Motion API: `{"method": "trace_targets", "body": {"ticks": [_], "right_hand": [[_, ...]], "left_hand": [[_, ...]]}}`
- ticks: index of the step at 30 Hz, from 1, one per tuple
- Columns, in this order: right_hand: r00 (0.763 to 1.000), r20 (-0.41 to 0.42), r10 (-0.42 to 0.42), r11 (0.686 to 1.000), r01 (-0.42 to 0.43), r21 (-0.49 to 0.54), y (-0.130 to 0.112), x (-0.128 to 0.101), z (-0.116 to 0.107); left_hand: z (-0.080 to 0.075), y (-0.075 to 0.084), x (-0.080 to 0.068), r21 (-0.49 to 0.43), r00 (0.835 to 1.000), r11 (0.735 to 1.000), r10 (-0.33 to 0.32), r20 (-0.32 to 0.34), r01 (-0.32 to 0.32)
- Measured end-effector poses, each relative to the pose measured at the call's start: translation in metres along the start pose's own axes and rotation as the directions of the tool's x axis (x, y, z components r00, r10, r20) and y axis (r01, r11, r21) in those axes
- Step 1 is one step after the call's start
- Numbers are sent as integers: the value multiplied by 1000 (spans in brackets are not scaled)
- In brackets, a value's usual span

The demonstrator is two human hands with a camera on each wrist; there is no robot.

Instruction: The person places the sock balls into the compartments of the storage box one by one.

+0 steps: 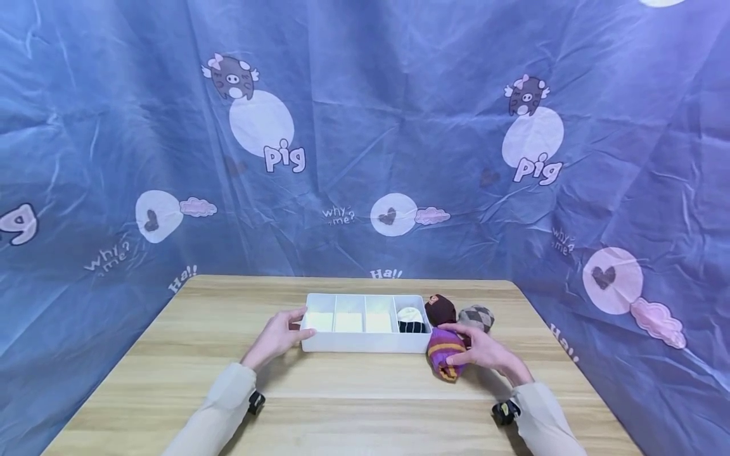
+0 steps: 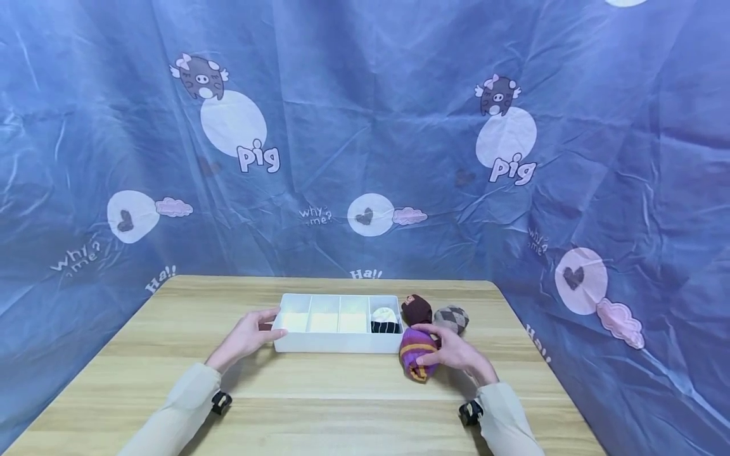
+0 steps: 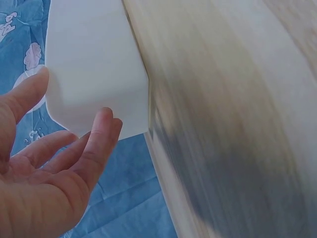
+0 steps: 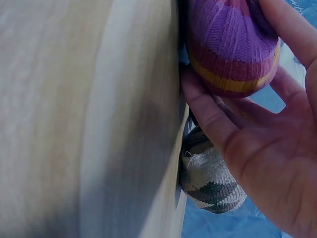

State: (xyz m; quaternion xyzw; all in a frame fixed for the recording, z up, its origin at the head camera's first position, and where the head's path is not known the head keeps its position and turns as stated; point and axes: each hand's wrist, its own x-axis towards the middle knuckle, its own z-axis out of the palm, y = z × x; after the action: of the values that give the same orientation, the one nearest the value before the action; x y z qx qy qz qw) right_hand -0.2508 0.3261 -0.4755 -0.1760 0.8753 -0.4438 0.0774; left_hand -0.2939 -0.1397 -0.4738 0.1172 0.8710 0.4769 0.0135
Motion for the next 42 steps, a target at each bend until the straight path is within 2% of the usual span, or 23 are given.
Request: {"method": "trace_targets", "body": {"ticks": [7, 11, 18, 26, 32, 42], "right_hand": [[1000, -20, 13, 998, -14, -55, 2, -1, 2], [999, -41, -14, 997, 11, -74, 4, -1, 1], [998, -66, 23, 999, -20, 51, 2, -4, -4], [993, -120, -21, 998, 29, 63, 1, -9, -10], [983, -173, -65, 995, 77, 67, -1, -2, -14], [972, -237, -7, 977, 56, 205, -20, 13, -3]], "left_hand": [[2, -2, -1, 24, 1000, 1000, 8, 0, -8], [1, -1, -1, 22, 1000, 1000, -1, -10, 1], [0, 0, -1, 21, 1000, 1000, 15, -6, -15], [2, -1, -2, 34, 1000, 999, 6, -7, -5], [1, -1, -1, 39, 1000, 999, 7, -15, -7], [1, -1, -1, 11, 1000, 1000, 5, -6, -5]]}}
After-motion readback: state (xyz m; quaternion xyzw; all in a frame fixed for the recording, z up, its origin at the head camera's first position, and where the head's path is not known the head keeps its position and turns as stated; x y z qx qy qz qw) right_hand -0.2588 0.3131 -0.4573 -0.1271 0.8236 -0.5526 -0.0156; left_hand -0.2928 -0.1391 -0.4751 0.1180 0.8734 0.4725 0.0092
